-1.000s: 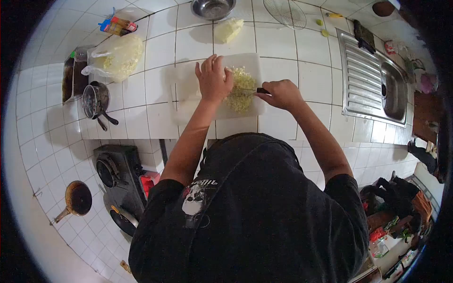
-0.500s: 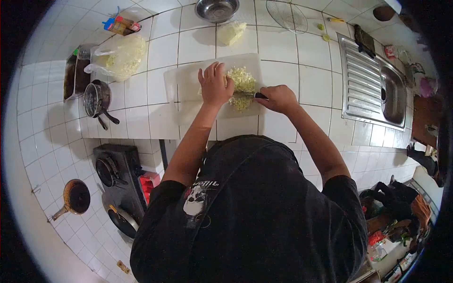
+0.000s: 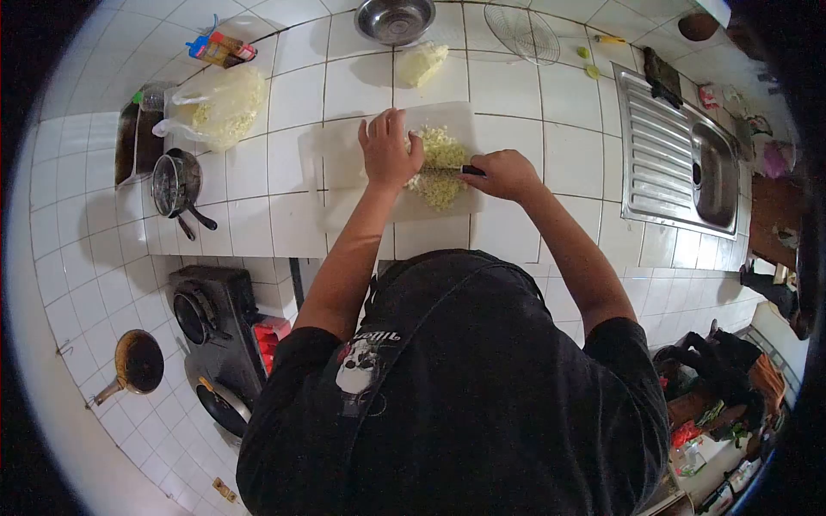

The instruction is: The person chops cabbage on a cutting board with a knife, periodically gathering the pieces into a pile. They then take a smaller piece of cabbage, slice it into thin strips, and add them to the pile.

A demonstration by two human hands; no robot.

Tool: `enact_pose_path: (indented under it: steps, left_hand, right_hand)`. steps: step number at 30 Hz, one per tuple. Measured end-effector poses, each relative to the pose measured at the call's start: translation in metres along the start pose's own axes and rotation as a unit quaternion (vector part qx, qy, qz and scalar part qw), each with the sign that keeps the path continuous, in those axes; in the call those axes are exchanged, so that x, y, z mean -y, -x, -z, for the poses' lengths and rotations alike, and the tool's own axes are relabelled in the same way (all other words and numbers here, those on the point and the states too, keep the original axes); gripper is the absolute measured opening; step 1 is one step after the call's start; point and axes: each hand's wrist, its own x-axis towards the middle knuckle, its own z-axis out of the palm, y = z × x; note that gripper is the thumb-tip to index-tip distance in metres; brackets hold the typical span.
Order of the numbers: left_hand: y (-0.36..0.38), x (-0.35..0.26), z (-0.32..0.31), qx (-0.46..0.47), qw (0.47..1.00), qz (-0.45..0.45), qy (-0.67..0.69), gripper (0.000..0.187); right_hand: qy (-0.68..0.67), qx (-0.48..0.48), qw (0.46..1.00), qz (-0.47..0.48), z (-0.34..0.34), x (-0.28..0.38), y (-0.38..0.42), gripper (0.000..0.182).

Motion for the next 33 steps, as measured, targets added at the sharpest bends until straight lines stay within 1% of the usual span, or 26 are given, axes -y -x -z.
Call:
enact_pose_path:
  steps: [2,6,11,13,17,19,23,26,28,30,33]
  left_hand:
    - [-0.004,0.000,0.004,-0.002,1.000,-0.001,0.007,0.047]
    - [-0.008,-0.004,0.011,-0.010,1.000,-0.002,0.009,0.047]
    - [-0.009,-0.002,0.024,-0.042,0.999,-0.017,0.026,0.046]
    - [-0.004,0.000,0.023,-0.057,0.998,-0.034,0.021,0.046]
    - [0.011,0.002,0.011,-0.055,0.997,-0.041,0.023,0.045]
    - [0.010,0.001,0.010,-0.039,0.998,-0.041,0.031,0.045]
    - [0.001,0.002,0.009,-0.039,0.998,-0.038,0.037,0.044]
    - [-0.008,-0.001,0.019,-0.021,0.999,-0.037,0.025,0.045]
    - [-0.017,0.001,0.025,-0.037,0.998,-0.055,0.024,0.049]
    - [-0.027,0.001,0.026,-0.045,0.997,-0.052,0.024,0.049]
    - [-0.031,0.008,0.020,-0.051,0.998,-0.041,0.019,0.048]
  right_hand:
    - [-0.013,-0.036,0.999,0.020,-0.004,-0.003,0.000,0.044]
    - [-0.022,-0.036,0.999,0.021,0.012,0.006,0.004,0.044]
    - [0.000,-0.019,1.000,-0.018,0.022,0.029,0.018,0.044]
    - [-0.008,-0.016,1.000,-0.020,0.018,0.031,0.021,0.044]
    - [-0.018,-0.017,0.999,-0.034,-0.009,0.028,0.021,0.043]
    - [-0.023,-0.023,0.999,-0.031,-0.012,0.024,0.019,0.043]
    - [-0.033,-0.023,0.999,-0.034,-0.007,0.022,0.017,0.045]
    - [-0.025,-0.058,0.998,-0.016,0.004,0.022,0.017,0.046]
    - [-0.024,-0.066,0.997,-0.010,0.016,0.021,0.015,0.046]
    - [-0.015,-0.087,0.996,-0.004,0.027,0.023,0.012,0.046]
    - [-0.007,-0.097,0.995,0.003,0.024,0.018,0.001,0.046]
